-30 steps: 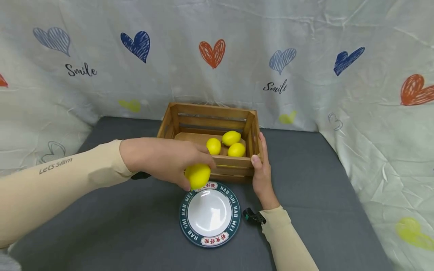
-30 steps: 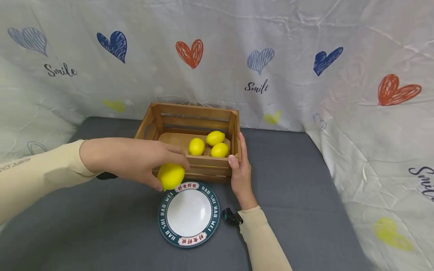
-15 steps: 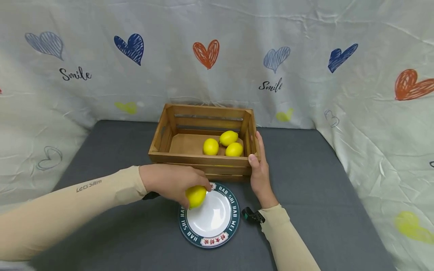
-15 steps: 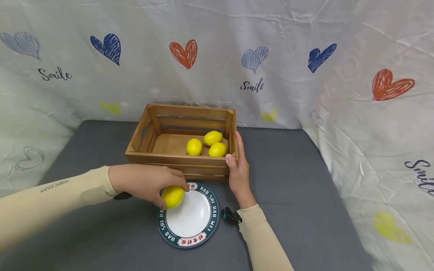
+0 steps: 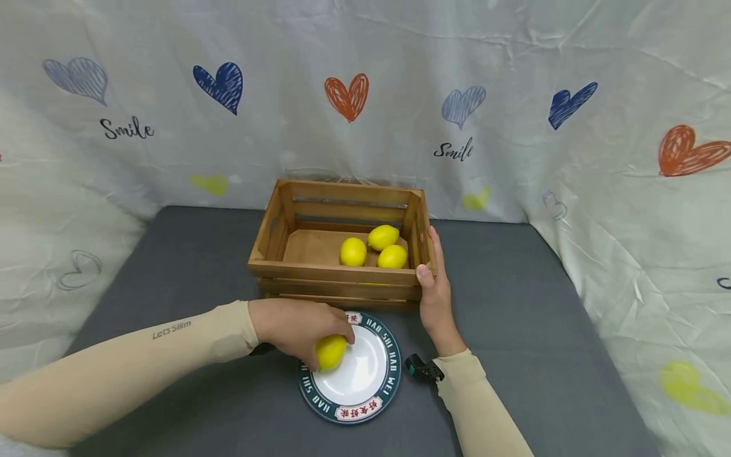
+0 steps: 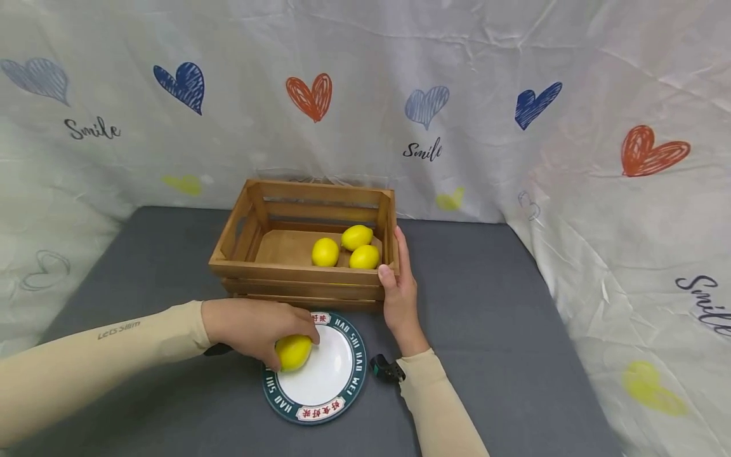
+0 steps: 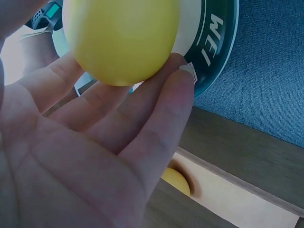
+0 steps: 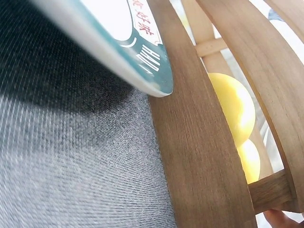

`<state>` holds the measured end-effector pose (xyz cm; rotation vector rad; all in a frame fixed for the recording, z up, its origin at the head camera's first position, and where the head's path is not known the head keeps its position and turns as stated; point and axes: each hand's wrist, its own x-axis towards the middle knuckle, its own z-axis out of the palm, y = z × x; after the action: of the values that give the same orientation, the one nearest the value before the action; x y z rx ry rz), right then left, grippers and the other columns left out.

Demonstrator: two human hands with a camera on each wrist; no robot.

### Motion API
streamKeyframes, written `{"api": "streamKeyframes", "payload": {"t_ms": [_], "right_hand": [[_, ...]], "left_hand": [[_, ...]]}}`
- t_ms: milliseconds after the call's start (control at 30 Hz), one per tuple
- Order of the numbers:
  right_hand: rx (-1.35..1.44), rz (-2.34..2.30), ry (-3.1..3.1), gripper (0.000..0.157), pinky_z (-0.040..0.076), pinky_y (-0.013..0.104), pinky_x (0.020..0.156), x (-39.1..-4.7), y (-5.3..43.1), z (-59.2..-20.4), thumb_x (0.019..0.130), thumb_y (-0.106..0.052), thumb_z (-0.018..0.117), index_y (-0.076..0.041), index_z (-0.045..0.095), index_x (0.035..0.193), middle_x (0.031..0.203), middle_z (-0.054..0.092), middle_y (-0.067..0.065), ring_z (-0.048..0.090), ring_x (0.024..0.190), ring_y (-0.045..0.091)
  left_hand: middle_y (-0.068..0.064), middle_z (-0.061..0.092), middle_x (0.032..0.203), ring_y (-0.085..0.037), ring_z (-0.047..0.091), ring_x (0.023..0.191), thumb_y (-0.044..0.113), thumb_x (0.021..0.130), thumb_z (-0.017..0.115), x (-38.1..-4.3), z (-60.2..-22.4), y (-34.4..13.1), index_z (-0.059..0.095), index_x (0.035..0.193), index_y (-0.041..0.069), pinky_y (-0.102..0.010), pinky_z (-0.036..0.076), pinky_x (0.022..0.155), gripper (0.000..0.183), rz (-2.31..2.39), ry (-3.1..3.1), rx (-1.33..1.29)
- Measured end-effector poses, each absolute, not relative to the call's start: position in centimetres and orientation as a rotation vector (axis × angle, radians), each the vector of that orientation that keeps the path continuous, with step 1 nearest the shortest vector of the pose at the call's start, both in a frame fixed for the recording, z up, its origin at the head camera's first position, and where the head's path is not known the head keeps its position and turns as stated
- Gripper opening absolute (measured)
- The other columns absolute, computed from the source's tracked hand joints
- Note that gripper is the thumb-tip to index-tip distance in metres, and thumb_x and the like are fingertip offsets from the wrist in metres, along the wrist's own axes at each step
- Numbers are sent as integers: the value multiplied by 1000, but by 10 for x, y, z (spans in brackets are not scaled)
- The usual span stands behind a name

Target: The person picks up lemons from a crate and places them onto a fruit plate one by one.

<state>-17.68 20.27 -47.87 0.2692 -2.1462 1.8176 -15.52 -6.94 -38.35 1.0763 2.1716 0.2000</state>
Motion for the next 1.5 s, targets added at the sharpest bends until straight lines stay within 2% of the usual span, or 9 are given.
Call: {"api": "streamKeyframes", "payload": {"t_ms": [200, 433, 767, 1100, 1500], "right_hand": [[281, 1810, -2132, 75, 11, 69, 132, -178, 203, -477, 101, -45, 45, -42, 20, 172, 181, 17, -14, 21, 166, 25], [280, 1811, -2130, 75, 13, 69, 132, -180, 202, -477, 102, -50, 46, -44, 20, 172, 180, 17, -15, 23, 166, 25], [285, 1813, -2131, 75, 14, 70, 132, -181, 202, -475, 101, -48, 45, -45, 20, 172, 180, 17, -15, 25, 165, 26], [274, 1820, -2133, 77, 13, 70, 132, -175, 203, -476, 102, -45, 46, -35, 20, 174, 181, 18, -13, 24, 165, 27], [274, 1828, -2130, 75, 15, 70, 131, -174, 203, -478, 102, -47, 47, -43, 22, 172, 180, 19, -13, 27, 164, 28]], "left_hand": [[4, 63, 150, -16, 59, 130, 21, 84, 93, -156, -384, -68, 69, 142, 25, -39, 50, 117, 63, 190, 2184, 1090], [4, 64, 146, -15, 59, 122, 20, 84, 93, -157, -382, -68, 69, 141, 26, -37, 52, 113, 63, 193, 2197, 1084], [2, 63, 149, -16, 60, 123, 19, 84, 93, -155, -378, -68, 69, 142, 24, -37, 53, 112, 63, 174, 2223, 1098], [5, 64, 147, -12, 61, 125, 20, 85, 93, -153, -371, -67, 69, 143, 23, -34, 53, 115, 63, 195, 2245, 1162], [8, 66, 146, -10, 63, 126, 24, 86, 93, -155, -345, -60, 68, 143, 27, -32, 57, 109, 62, 190, 2257, 1199]]}}
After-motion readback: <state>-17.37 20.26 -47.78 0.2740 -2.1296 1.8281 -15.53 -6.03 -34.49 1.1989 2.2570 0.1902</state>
